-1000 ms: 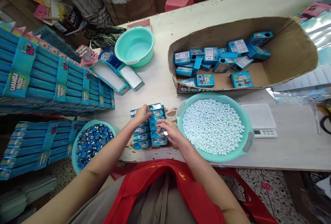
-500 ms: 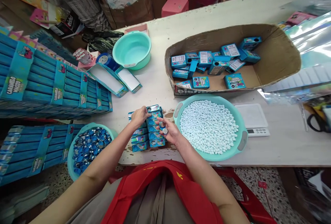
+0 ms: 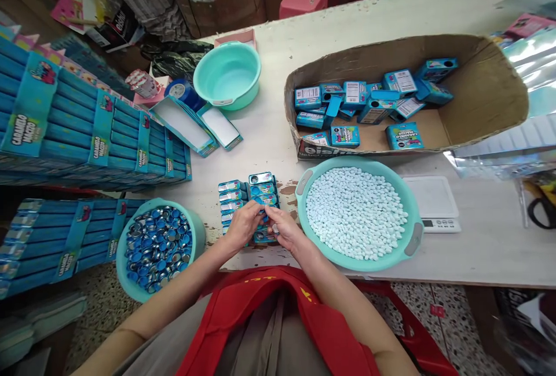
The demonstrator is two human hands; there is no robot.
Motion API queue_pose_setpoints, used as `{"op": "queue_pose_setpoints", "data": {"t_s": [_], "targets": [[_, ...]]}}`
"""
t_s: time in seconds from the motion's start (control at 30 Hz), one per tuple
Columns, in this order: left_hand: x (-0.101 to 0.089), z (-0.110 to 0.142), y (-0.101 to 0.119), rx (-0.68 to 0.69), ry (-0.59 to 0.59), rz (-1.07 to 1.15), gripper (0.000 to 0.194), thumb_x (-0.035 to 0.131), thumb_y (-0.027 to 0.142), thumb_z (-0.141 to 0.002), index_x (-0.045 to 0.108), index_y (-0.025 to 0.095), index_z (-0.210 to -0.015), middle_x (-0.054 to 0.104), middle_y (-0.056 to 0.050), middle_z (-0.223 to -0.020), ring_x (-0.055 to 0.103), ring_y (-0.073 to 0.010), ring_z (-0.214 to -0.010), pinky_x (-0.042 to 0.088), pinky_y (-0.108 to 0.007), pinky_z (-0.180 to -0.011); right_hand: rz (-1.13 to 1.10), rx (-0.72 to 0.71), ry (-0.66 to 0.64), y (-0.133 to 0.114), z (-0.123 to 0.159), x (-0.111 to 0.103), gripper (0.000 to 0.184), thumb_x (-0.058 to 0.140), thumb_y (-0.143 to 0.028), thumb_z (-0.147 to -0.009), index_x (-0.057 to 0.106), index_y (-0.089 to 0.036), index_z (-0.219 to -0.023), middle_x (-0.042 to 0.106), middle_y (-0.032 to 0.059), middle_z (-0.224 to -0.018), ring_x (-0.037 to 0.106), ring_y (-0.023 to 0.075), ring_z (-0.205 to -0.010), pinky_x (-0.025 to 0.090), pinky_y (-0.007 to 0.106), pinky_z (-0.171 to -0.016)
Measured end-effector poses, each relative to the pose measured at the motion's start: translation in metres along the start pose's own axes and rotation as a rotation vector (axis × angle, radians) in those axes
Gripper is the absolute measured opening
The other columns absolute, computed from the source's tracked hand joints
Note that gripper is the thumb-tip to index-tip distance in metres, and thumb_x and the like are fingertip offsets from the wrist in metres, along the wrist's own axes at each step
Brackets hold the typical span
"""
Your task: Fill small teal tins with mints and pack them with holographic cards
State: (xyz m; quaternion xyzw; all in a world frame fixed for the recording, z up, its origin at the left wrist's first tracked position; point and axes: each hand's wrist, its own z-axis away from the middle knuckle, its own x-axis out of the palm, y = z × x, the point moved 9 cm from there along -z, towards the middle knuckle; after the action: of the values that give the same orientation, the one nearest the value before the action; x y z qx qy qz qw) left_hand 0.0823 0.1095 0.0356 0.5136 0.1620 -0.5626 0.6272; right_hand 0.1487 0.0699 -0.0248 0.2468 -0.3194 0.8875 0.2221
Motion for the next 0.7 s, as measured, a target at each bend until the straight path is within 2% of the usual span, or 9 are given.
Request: {"op": "queue_pose_setpoints", "data": {"t_s": [0.07,0.17,0.3,0.47,0.57,0.63,0.7], "targets": [[-0.007,-0.003,-0.003,-0.030,0.059,0.041,0.024,0.045,0.018,-0.088,0.063,0.022,-0.105,0.063,-0.005,-0.103,0.060,-0.0170,-0.091,0.046,-0.026,-0.079,-0.028,0.005,-0.003,-0.001,-0.003,0.002,0.039,0.079,-0.048,-0.058,0.062,-0.018,-0.076,0.054,-0.0032,-0.064,0.042,0.0071,-0.053,0.027,0.019,-0.043],[-0.015,-0.008,-0.002,0.022,0.096,0.186,0.028,0.053,0.016,-0.083,0.062,0.022,-0.108,0.065,-0.003,-0.104,0.060,-0.0164,-0.095,0.046,-0.025,-0.084,-0.063,0.017,0.001,-0.006,-0.007,0.004,0.033,0.078,-0.043,-0.061,0.063,-0.019,-0.077,0.053,-0.0046,-0.063,0.044,0.0066,-0.054,0.026,0.018,-0.044],[-0.024,-0.013,-0.010,0.002,0.142,0.261,0.017,0.052,0.019,-0.086,0.066,0.020,-0.095,0.066,-0.002,-0.093,0.061,-0.0149,-0.089,0.048,-0.026,-0.081,-0.018,0.041,0.017,-0.010,-0.007,0.002,0.022,0.072,-0.039,-0.069,0.065,-0.022,-0.081,0.063,-0.0012,-0.078,0.056,0.0097,-0.065,0.029,0.017,-0.045],[-0.014,-0.010,0.001,0.107,0.108,0.337,0.025,0.047,0.022,-0.089,0.065,0.020,-0.107,0.062,-0.006,-0.116,0.057,-0.0166,-0.109,0.045,-0.031,-0.097,0.007,-0.007,0.098,-0.015,-0.010,-0.010,0.016,0.074,-0.032,-0.068,0.065,-0.022,-0.077,0.064,-0.0011,-0.077,0.057,0.0098,-0.067,0.040,0.018,-0.051],[-0.003,-0.009,-0.016,-0.081,0.145,0.551,0.028,0.046,0.019,-0.087,0.065,0.018,-0.107,0.064,-0.007,-0.114,0.060,-0.0170,-0.106,0.049,-0.032,-0.094,-0.012,-0.026,0.151,-0.013,-0.013,-0.015,0.021,0.078,-0.027,-0.062,0.065,-0.020,-0.078,0.063,-0.0011,-0.076,0.058,0.0095,-0.067,0.048,0.021,-0.058],[0.009,-0.008,-0.030,-0.237,0.120,0.713,0.028,0.050,0.018,-0.083,0.064,0.016,-0.107,0.067,-0.007,-0.107,0.065,-0.0162,-0.091,0.054,-0.031,-0.082,-0.029,-0.061,0.183,-0.012,-0.014,-0.014,0.026,0.080,-0.027,-0.058,0.065,-0.019,-0.077,0.063,-0.0017,-0.074,0.059,0.0090,-0.065,0.051,0.022,-0.062],[0.013,-0.010,-0.038,-0.307,0.098,0.777,0.025,0.054,0.021,-0.080,0.064,0.015,-0.102,0.069,-0.006,-0.097,0.066,-0.0146,-0.076,0.056,-0.027,-0.068,-0.029,-0.124,0.193,-0.016,-0.014,-0.009,0.030,0.082,-0.030,-0.054,0.064,-0.019,-0.076,0.063,-0.0023,-0.074,0.060,0.0090,-0.066,0.053,0.023,-0.065]]}}
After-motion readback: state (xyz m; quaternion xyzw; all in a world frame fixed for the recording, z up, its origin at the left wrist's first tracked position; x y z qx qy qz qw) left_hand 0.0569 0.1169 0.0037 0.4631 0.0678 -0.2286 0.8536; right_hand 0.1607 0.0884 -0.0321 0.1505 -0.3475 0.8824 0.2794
